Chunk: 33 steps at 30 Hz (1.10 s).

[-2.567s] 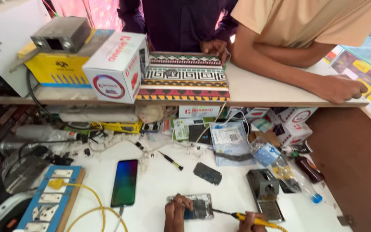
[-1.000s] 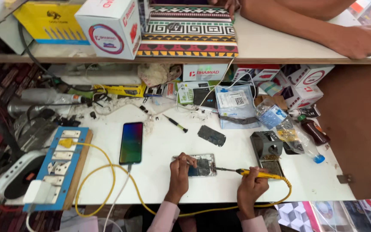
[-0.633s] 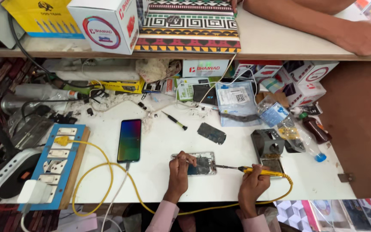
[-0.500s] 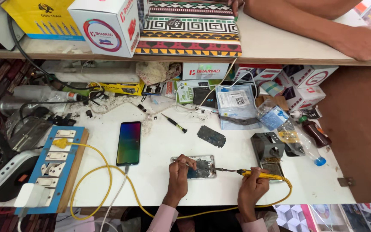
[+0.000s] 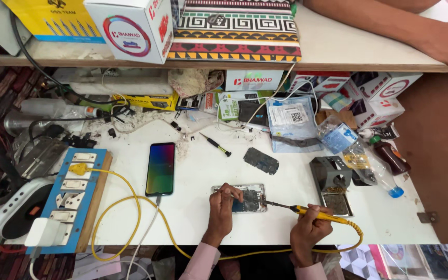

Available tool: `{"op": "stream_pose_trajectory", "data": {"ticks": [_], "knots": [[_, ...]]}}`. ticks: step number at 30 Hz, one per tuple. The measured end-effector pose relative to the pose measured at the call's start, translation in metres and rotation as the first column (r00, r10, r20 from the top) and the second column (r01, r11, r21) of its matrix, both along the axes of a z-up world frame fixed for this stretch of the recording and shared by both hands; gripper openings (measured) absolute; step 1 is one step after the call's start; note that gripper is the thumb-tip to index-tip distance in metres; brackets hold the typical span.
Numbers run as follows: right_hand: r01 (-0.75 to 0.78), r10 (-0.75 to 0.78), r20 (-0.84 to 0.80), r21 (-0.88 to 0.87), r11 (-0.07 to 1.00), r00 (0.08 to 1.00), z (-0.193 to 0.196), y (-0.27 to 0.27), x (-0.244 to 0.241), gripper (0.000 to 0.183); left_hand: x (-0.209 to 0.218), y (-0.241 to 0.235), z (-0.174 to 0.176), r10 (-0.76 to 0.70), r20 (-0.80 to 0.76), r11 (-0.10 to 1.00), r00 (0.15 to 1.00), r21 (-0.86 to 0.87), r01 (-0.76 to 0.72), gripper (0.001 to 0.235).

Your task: The person uses a soldering iron and tweezers to work on a small circuit board placed on a white workbench. They repeatedly apply heat and manipulate components while two other people stand nearby observing.

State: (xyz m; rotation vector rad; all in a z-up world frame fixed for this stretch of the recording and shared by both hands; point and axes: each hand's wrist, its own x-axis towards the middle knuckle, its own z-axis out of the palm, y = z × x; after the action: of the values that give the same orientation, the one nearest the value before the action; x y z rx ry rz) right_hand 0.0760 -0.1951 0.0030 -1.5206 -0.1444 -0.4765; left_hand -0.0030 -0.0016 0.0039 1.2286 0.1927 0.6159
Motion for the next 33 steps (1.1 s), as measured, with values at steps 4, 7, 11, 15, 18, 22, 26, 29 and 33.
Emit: {"op": "stream_pose_trajectory", "data": {"ticks": [4, 7, 11, 15, 18, 22, 26, 29, 33], "knots": [[0.032, -0.032, 0.002, -0.056, 0.998, 0.999, 0.002, 0.000, -0.003, 0.028, 0.002, 0.001, -0.002, 0.001, 0.012, 1.000, 1.000, 0.026, -0.001, 0.056], [0.032, -0.016, 0.118, -0.131, 0.991, 0.993, -0.008, -0.006, -0.010, 0.027, -0.003, -0.001, -0.006, 0.003, 0.005, 0.999, 1.000, 0.038, -0.003, 0.055], [0.041, -0.032, 0.099, -0.095, 0.995, 0.995, -0.032, -0.007, -0.005, 0.025, 0.001, 0.002, -0.007, 0.003, 0.038, 1.000, 0.999, 0.016, -0.003, 0.054], [0.025, -0.034, 0.236, 0.038, 0.999, 0.971, -0.058, -0.001, 0.004, 0.023, 0.004, 0.003, -0.008, 0.035, -0.048, 0.999, 0.998, -0.027, -0.036, 0.051], [0.065, -0.071, 0.198, 0.040, 0.997, 0.978, -0.072, -0.010, 0.009, 0.024, 0.009, 0.001, -0.016, 0.044, -0.012, 0.998, 0.999, -0.044, -0.044, 0.047], [0.088, -0.094, 0.051, 0.109, 0.990, 0.994, -0.083, -0.016, 0.011, 0.026, 0.007, 0.001, -0.032, 0.026, 0.022, 0.995, 0.999, -0.099, -0.024, 0.044], [0.137, -0.142, 0.052, 0.090, 0.986, 0.989, -0.076, -0.008, 0.025, 0.027, 0.015, 0.002, -0.036, 0.011, 0.019, 0.982, 1.000, -0.188, -0.007, 0.046], [0.149, -0.149, -0.009, 0.020, 0.989, 0.989, -0.068, -0.011, 0.016, 0.028, 0.011, -0.002, -0.036, 0.030, 0.074, 0.985, 0.997, -0.170, -0.017, 0.043], [0.106, -0.105, -0.025, 0.017, 0.994, 0.994, -0.046, -0.003, 0.019, 0.029, 0.010, 0.004, -0.027, 0.059, -0.091, 0.996, 0.994, -0.059, -0.064, 0.047]]}}
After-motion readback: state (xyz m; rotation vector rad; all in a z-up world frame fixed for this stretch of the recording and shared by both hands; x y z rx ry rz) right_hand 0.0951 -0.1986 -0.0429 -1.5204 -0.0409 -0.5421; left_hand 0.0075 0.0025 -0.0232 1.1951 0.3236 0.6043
